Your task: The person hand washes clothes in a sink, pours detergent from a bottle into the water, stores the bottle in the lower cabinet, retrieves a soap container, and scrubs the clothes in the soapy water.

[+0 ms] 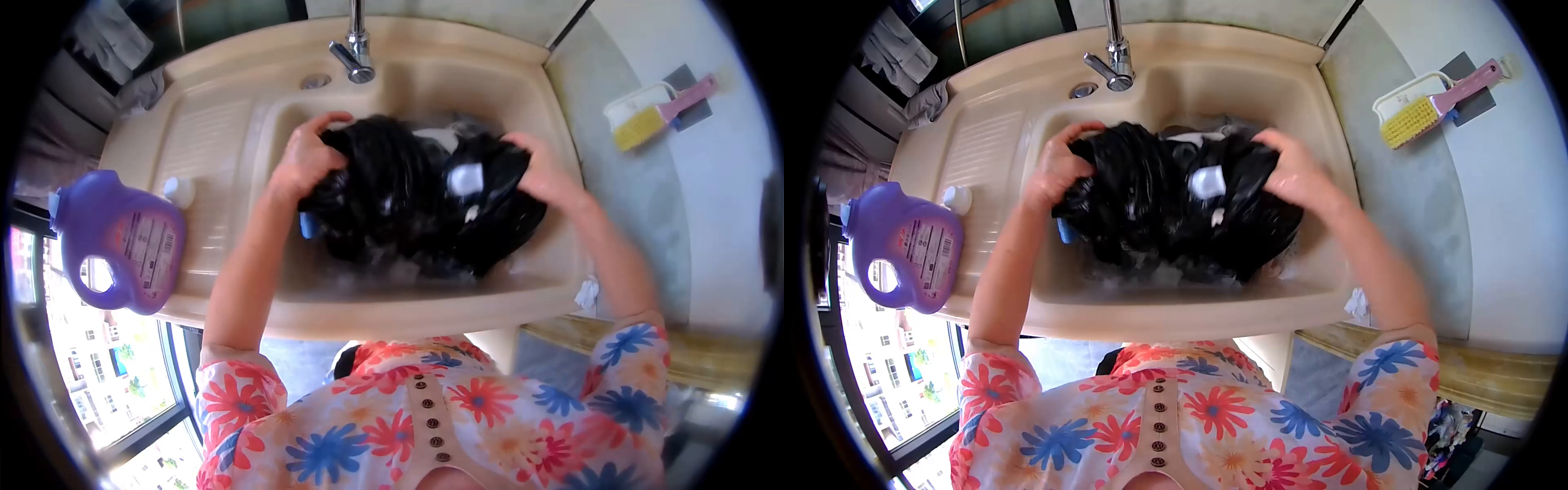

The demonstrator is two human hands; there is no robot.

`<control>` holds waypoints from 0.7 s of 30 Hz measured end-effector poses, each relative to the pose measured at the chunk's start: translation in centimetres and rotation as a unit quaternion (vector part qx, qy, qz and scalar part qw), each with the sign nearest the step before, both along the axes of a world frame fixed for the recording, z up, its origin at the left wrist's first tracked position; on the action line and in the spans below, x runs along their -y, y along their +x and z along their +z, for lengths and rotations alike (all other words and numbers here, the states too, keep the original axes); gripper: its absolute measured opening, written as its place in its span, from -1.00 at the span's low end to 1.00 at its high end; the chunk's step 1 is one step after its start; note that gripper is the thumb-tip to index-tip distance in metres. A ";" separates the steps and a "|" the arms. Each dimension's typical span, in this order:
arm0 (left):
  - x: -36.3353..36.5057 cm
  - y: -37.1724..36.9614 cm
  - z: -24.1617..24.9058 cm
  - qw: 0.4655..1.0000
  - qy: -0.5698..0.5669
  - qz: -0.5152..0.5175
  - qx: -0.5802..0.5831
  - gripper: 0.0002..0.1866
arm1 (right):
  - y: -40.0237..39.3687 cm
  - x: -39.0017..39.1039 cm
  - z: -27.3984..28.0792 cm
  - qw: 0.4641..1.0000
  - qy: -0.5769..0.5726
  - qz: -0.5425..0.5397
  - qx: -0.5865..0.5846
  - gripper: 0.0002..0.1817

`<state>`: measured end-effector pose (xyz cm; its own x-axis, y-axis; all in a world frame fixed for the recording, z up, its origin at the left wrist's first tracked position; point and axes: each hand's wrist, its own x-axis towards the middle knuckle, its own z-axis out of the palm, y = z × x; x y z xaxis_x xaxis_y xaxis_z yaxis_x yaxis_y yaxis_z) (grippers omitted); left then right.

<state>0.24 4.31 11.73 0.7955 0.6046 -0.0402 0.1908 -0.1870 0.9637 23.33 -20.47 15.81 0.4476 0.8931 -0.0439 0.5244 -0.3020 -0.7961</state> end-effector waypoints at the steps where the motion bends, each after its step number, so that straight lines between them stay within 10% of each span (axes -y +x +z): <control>1: -0.7 -0.2 -0.4 0.995 -0.093 0.017 0.014 -0.37 | 0.9 0.0 0.7 0.999 0.009 -0.030 -0.025 -0.58; 2: -1.3 -0.3 -0.7 0.984 -0.177 0.013 0.030 -0.29 | 2.4 -0.1 1.1 0.996 0.003 -0.068 -0.063 -0.56; 7: -1.8 -0.6 -5.0 0.974 0.172 -0.052 -0.135 -0.07 | 5.4 -1.6 -2.3 0.973 -0.010 -0.190 -0.134 -0.39; 12: 5.4 2.4 -6.8 0.792 0.417 -0.164 -0.415 0.29 | -1.0 -2.9 -12.7 0.936 -0.226 -0.049 0.265 -0.06; 16: 3.2 3.2 -12.4 0.804 0.394 -0.204 -0.395 0.06 | 2.8 -3.1 -20.2 0.916 -0.142 -0.052 0.372 -0.26; 18: 1.4 3.8 -14.0 0.820 0.306 -0.214 -0.435 -0.13 | 6.2 -5.9 -19.0 0.961 -0.161 -0.064 0.216 -0.40; 19: 1.1 3.8 -14.6 0.823 0.261 -0.218 -0.455 -0.22 | 9.8 -8.4 -22.1 0.889 -0.417 -0.072 0.178 -0.47; 21: 0.8 3.3 -16.2 0.882 0.216 -0.116 -0.402 -0.40 | 10.6 -9.6 -20.5 0.901 -0.398 -0.046 0.169 -0.48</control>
